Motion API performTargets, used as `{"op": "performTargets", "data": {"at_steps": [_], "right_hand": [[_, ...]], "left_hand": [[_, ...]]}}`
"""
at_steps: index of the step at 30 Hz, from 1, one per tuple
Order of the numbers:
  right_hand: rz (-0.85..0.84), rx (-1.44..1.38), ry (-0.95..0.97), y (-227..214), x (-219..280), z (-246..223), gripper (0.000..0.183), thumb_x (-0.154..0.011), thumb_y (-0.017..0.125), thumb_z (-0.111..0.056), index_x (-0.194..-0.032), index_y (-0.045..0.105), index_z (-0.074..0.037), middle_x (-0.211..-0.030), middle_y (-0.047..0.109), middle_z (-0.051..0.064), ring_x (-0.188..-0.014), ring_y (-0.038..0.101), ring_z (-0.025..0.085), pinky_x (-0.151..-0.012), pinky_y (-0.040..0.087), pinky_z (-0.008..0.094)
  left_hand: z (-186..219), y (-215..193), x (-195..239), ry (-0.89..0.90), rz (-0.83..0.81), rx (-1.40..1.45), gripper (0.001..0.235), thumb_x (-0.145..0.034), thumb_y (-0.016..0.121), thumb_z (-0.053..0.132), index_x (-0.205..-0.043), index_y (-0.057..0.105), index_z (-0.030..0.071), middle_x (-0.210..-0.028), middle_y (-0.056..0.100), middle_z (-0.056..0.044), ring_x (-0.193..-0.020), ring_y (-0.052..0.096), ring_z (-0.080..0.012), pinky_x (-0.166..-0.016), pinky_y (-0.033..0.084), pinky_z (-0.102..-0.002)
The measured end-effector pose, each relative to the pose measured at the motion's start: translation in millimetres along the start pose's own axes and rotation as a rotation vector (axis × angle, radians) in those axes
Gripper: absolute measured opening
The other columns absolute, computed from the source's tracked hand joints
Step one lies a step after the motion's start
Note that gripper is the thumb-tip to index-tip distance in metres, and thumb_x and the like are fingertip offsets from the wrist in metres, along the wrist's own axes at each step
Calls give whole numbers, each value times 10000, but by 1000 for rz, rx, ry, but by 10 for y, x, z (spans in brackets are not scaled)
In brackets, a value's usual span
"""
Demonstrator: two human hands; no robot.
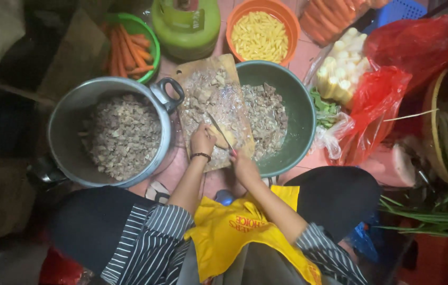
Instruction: Chopping cooked meat on a wooden cutting board using a knife.
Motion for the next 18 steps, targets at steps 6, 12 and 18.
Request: {"op": "performTargets", "data": {"at_steps": [6, 12, 18], "right_hand": [[-179, 121, 226, 273, 599, 751, 328, -1066, 463, -335, -1237, 518, -60, -958, 690, 337, -945, 675, 524, -810, 502, 614], [-113, -55, 26, 244, 113, 569, 363, -1047, 476, -378, -1190, 532, -50, -955, 687, 334, -917, 651, 558, -774, 502, 625], [-131, 120, 214, -276, 465, 123, 366, -1049, 461, -376, -1224, 486, -56, -911, 678, 358, -909, 658, 562, -807, 478, 653]], "left_hand": [[288, -53, 159, -23, -96, 62, 373, -770, 744, 168, -1129, 652, 132, -882, 703, -181, -850, 692, -388, -744, 551, -483], [519, 91, 380, 51, -197, -62, 424, -696, 814, 206, -1070, 644, 98, -935, 701, -197, -901, 676, -404, -795, 557, -495], [174, -181, 264, -99, -11, 121, 338, -797, 772, 161, -1103, 646, 87, -912, 720, -150, -856, 712, -354, -789, 571, -458]]}}
Point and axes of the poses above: each hand's wrist, its own x-axis away from the middle knuckle, its own y-axis out of the palm, z = x × y, the point moved 9 cm from there along -x, towards the middle knuckle
